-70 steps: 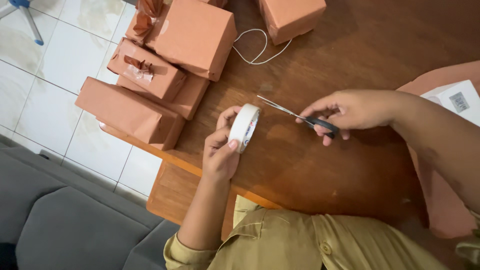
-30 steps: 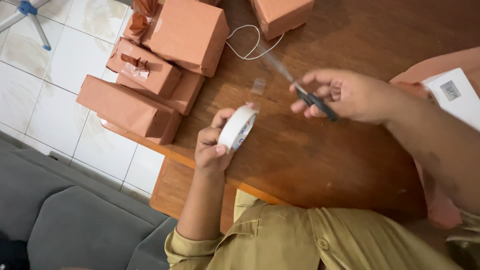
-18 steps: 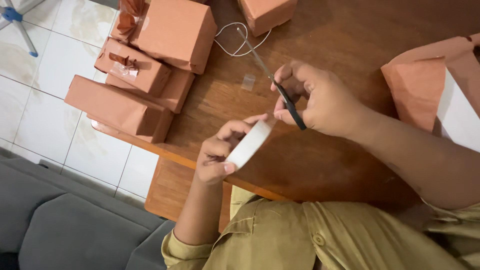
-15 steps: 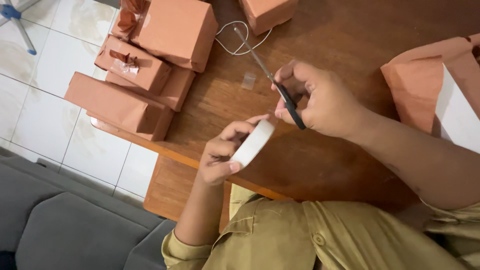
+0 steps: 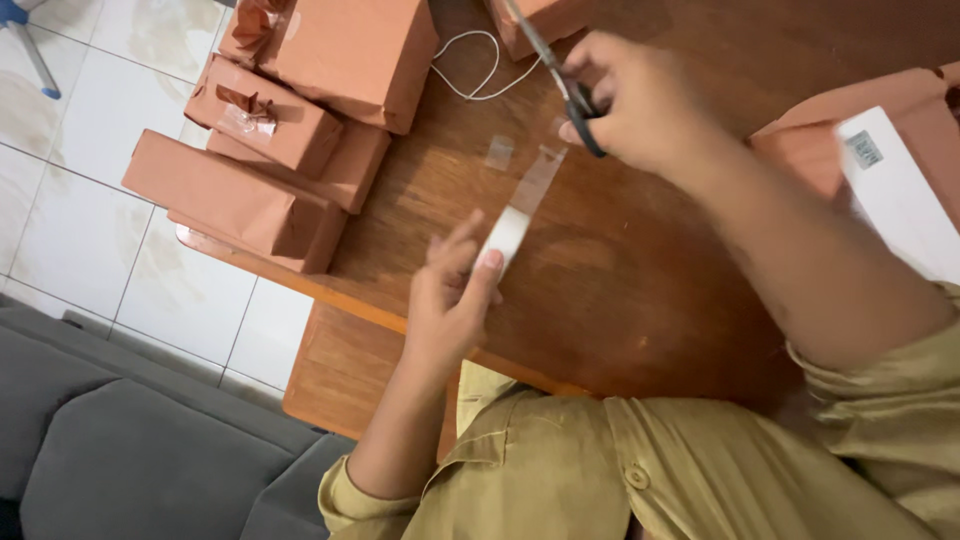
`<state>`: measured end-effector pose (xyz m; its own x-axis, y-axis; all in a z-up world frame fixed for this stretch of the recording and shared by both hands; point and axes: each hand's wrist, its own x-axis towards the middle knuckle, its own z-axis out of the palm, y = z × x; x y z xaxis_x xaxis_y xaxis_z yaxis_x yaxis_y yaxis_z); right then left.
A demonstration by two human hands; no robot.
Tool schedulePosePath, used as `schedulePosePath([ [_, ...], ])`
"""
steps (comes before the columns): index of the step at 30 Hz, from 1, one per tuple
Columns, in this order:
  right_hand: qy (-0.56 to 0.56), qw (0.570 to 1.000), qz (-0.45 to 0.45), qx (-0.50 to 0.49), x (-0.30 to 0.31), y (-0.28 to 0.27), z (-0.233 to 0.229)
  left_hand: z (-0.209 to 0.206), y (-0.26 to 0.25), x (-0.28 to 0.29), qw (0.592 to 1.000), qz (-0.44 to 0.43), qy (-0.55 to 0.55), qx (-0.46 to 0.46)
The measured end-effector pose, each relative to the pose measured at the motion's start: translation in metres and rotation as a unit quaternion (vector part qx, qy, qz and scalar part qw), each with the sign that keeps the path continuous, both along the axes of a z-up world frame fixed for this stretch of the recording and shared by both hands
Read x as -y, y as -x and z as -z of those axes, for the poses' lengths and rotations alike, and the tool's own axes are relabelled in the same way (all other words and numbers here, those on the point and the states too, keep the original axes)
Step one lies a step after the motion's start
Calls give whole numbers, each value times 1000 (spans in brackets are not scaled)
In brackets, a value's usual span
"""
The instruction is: The person wraps a small white box with peach-colored paper, cuts the paper with scissors, folds the edges, and secures the package with clear tape. The wrapped box is placed with other finished packages on the table.
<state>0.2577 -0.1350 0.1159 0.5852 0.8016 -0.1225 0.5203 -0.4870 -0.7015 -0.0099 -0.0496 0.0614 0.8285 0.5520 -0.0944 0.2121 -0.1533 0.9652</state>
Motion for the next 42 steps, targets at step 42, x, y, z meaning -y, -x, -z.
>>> schedulePosePath([
  [42,360,848,-206,-330,24,-36,11,35,-35,-24,935,125,300,144],
])
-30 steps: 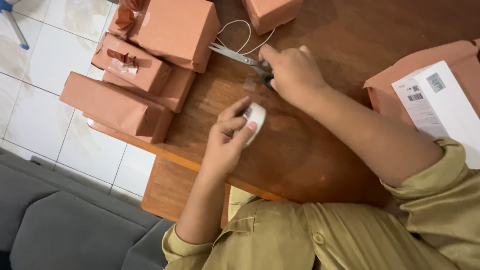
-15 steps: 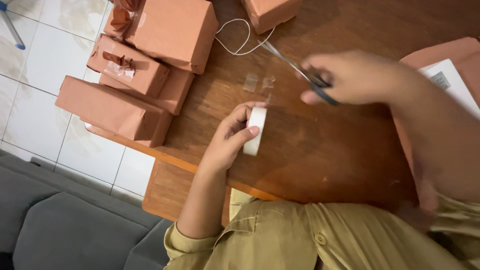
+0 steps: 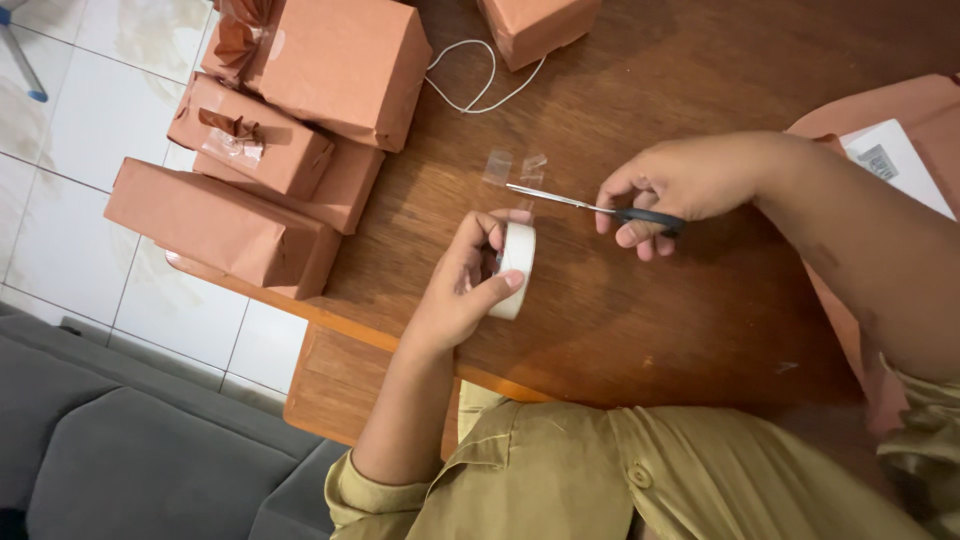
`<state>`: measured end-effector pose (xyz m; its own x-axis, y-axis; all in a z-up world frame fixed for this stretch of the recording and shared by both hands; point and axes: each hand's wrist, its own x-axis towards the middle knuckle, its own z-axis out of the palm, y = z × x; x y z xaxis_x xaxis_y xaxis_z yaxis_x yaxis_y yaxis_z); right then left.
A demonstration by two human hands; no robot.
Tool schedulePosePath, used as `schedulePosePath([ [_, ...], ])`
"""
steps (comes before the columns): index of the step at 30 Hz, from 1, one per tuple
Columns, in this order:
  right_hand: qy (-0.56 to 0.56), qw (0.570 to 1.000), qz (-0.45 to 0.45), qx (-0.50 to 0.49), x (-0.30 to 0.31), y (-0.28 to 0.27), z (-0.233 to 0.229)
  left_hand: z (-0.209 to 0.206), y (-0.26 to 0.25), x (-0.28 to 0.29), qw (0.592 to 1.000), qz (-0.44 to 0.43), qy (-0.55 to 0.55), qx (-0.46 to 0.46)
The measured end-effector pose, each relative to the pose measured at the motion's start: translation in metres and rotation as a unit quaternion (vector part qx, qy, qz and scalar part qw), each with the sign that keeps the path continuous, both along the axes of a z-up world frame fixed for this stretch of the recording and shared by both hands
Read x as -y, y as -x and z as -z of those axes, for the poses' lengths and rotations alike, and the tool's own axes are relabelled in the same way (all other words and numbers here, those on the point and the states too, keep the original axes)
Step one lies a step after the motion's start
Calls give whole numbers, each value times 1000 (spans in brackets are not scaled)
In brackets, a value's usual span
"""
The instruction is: The person wraps a small white box with peach-colored paper, cuts the paper with scissors, folds the edges, and secures the package with clear tape. The wrapped box is placed with other finished packages on the table.
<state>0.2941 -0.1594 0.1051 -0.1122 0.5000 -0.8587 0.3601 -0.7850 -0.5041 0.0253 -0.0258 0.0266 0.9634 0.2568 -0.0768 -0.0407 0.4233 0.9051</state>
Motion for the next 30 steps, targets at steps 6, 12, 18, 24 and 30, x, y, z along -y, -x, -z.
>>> schedulePosePath([
  [6,-4,999,-32,42,12,-3,-22,-5,1,-2,1000,6,9,22],
  [12,-295,921,242,82,35,23,-37,-24,1,9,994,33,-30,98],
  [18,-420,879,143,177,40,63,-37,-50,9,23,982,76,-131,111],
  [24,-358,893,260,89,38,76,-50,-52,17,31,990,70,-58,107],
  [30,-376,872,150,274,40,88,-64,-40,16,40,995,18,-99,11],
])
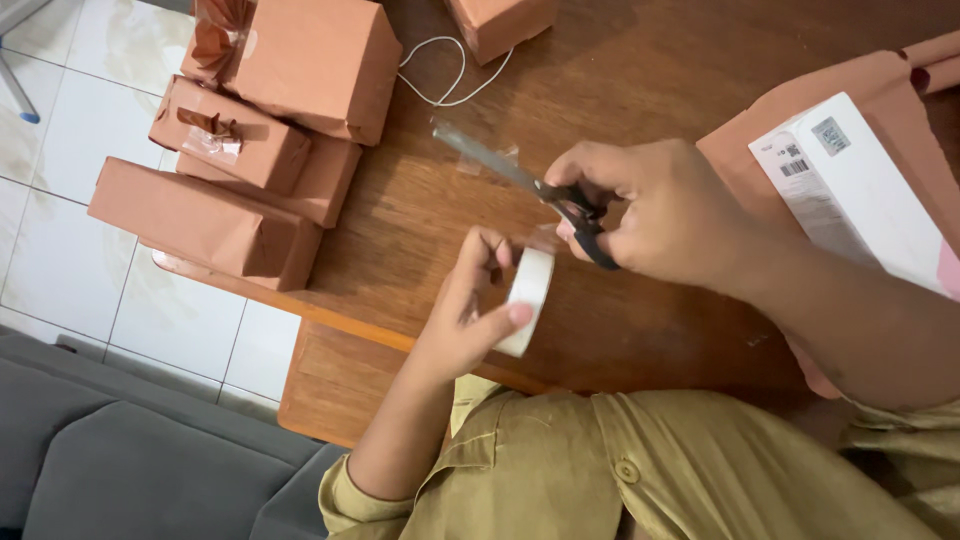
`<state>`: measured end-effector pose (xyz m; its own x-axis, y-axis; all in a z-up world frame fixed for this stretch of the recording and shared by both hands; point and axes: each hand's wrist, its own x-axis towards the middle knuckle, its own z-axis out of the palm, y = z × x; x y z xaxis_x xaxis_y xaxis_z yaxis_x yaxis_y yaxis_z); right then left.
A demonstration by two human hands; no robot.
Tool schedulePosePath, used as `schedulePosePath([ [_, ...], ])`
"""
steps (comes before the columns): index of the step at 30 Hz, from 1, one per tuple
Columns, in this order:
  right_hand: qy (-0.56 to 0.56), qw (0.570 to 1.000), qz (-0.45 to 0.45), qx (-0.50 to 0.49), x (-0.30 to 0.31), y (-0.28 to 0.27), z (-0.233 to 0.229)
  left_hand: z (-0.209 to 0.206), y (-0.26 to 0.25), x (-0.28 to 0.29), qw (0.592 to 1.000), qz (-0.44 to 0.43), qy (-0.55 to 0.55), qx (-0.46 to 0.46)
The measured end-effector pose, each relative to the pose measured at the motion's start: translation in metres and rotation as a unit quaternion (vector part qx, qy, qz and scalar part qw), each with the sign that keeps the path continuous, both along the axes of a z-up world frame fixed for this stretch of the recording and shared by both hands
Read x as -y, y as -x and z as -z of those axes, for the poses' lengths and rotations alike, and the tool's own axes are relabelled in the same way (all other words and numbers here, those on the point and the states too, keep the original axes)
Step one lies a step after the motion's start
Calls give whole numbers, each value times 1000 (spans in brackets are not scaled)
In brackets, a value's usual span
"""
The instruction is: The person wraps a small white box with peach-colored paper, cuts the paper with scissors, folds the edges, and secures the package with clear tape. The wrapped box is placed with other finished packages on the table.
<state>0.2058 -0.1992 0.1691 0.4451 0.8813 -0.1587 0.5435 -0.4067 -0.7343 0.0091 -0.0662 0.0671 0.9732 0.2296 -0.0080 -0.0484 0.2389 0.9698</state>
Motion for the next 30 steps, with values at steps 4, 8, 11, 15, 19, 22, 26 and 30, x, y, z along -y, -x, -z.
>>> schedulePosePath([
  [4,-166,984,-28,57,11,-8,-20,7,-10,-2,991,-30,10,-128],
  [8,-75,996,21,49,-2,-36,-13,10,-9,-6,989,-7,13,-149],
  [11,-61,998,16,-16,-33,-59,24,20,-23,-9,989,-2,34,-144],
  [15,67,994,29,78,-56,-65,75,33,-49,-12,987,-32,73,-140],
  [19,16,986,-4,163,-65,-65,99,35,-61,-20,955,-24,169,-244],
  [22,26,973,-19,227,-69,-67,100,36,-65,-22,964,-5,186,-187],
  [26,175,938,-19,300,-70,-71,92,38,-65,-22,965,10,170,-200],
  [30,218,916,-32,336,-58,-81,72,41,-63,-25,965,16,181,-189],
])
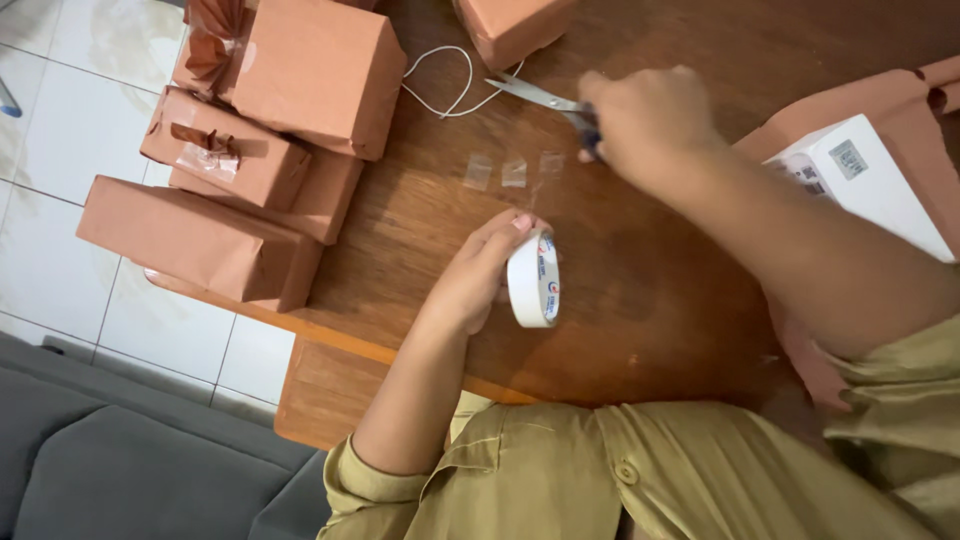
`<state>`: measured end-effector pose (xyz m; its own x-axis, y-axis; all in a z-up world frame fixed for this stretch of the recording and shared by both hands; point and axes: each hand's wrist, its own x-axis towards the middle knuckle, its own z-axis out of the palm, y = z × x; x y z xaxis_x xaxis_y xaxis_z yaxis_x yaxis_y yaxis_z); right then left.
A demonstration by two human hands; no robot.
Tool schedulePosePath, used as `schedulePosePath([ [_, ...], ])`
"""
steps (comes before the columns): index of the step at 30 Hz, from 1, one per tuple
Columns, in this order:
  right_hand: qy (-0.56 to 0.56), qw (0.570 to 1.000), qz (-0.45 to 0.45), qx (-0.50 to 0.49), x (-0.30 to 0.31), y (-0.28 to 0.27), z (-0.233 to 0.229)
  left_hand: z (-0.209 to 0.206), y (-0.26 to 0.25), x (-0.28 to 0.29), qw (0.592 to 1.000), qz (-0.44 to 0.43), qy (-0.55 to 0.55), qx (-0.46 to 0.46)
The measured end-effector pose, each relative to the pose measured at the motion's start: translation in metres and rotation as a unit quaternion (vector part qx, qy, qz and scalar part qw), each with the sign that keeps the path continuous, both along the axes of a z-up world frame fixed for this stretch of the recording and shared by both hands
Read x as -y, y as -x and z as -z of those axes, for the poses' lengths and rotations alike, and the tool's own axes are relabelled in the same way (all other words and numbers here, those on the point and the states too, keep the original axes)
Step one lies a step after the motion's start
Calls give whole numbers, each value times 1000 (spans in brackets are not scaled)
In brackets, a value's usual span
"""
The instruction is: The person wraps a small white box with peach-colored paper, cuts the paper with scissors, folds the edges, and secures the package with clear tape. The wrapped box is placed with other finished packages on the table.
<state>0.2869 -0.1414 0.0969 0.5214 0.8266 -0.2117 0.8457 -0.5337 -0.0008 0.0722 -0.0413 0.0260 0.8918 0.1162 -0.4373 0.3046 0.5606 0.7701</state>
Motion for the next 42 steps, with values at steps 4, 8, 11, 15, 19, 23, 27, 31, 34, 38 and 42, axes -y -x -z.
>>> schedulePosePath([
  [4,41,971,87,-219,30,-16,-28,1,3,2,1000,-13,4,-9],
  [8,239,881,76,-402,59,-28,-46,3,3,9,999,-50,9,14],
  [11,304,852,73,-420,64,-27,-40,6,2,20,995,-83,-44,33],
  [15,286,813,113,-494,52,-25,-26,9,-1,23,993,-85,-67,47],
  [19,212,786,89,-574,45,-24,-18,11,-1,22,993,-102,-44,48],
  [23,226,806,138,-529,49,-25,-18,14,-1,20,994,-90,-32,47],
  [27,254,820,102,-503,61,-31,-26,14,2,19,992,-95,-11,80],
  [31,76,874,113,-467,81,-21,-44,0,12,20,987,-71,-70,126],
  [34,-178,866,14,-467,86,10,-47,-18,26,22,983,-43,-107,146],
  [38,-259,854,-69,-445,75,59,-44,-45,43,17,963,41,-178,197],
  [42,-233,732,41,-639,57,78,-44,-64,60,13,958,93,-173,209],
])
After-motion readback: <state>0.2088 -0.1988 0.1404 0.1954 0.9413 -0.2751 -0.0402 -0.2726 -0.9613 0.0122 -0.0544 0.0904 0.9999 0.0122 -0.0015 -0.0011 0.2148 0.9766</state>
